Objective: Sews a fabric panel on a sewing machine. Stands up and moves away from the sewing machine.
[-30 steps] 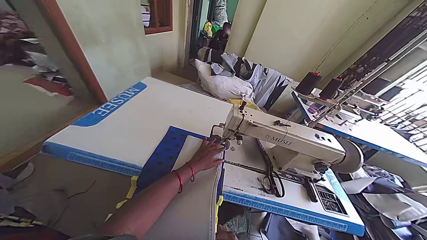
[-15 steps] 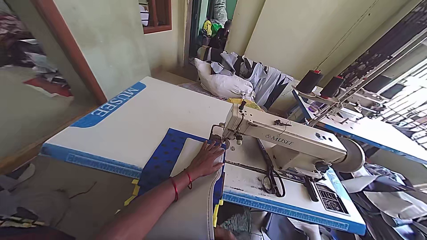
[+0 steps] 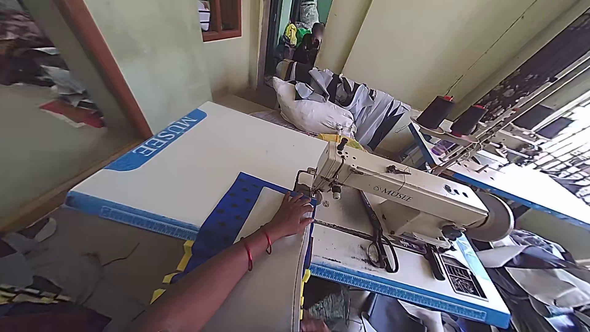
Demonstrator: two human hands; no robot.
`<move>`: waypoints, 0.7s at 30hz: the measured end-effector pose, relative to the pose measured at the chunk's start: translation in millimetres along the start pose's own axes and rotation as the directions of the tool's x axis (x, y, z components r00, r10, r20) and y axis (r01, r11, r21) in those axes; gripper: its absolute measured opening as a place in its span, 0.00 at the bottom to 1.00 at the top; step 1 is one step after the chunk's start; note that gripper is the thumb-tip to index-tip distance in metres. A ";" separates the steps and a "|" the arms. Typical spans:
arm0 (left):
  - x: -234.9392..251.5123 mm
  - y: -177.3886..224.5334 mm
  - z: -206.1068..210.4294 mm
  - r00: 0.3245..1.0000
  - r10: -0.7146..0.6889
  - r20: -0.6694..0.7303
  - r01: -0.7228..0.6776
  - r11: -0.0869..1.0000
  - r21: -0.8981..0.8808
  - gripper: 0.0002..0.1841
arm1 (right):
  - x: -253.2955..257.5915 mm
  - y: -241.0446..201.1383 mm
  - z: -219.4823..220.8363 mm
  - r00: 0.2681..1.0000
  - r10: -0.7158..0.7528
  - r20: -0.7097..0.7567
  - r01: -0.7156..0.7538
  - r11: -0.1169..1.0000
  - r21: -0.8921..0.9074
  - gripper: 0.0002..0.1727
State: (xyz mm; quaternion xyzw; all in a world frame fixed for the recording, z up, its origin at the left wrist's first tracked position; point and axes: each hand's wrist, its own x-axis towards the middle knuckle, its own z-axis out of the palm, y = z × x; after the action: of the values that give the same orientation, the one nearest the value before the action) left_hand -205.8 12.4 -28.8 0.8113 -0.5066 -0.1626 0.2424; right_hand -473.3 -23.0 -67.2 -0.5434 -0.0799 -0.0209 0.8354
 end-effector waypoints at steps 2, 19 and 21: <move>0.9 -1.2 -2.4 1.000 -0.003 0.001 0.003 1.000 0.002 0.22 | -1.9 -12.7 9.9 0.984 0.114 -0.140 -0.129 0.986 -0.102 0.14; 1.4 -4.4 1.9 1.000 -0.006 -0.022 0.008 0.998 0.069 0.30 | -2.1 -41.8 -11.6 0.919 0.260 -0.296 -0.391 0.689 -0.610 0.36; 0.6 -3.1 4.3 0.999 -0.012 -0.037 0.015 0.998 0.066 0.30 | 9.5 -33.9 -16.3 0.903 0.235 -0.360 -0.414 0.703 -0.578 0.34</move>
State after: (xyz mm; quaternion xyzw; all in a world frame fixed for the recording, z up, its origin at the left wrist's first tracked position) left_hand -205.5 12.0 -34.1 0.8252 -0.5016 -0.1323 0.2234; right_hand -466.2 -51.2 -41.6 -0.7935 0.1399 0.0312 0.5914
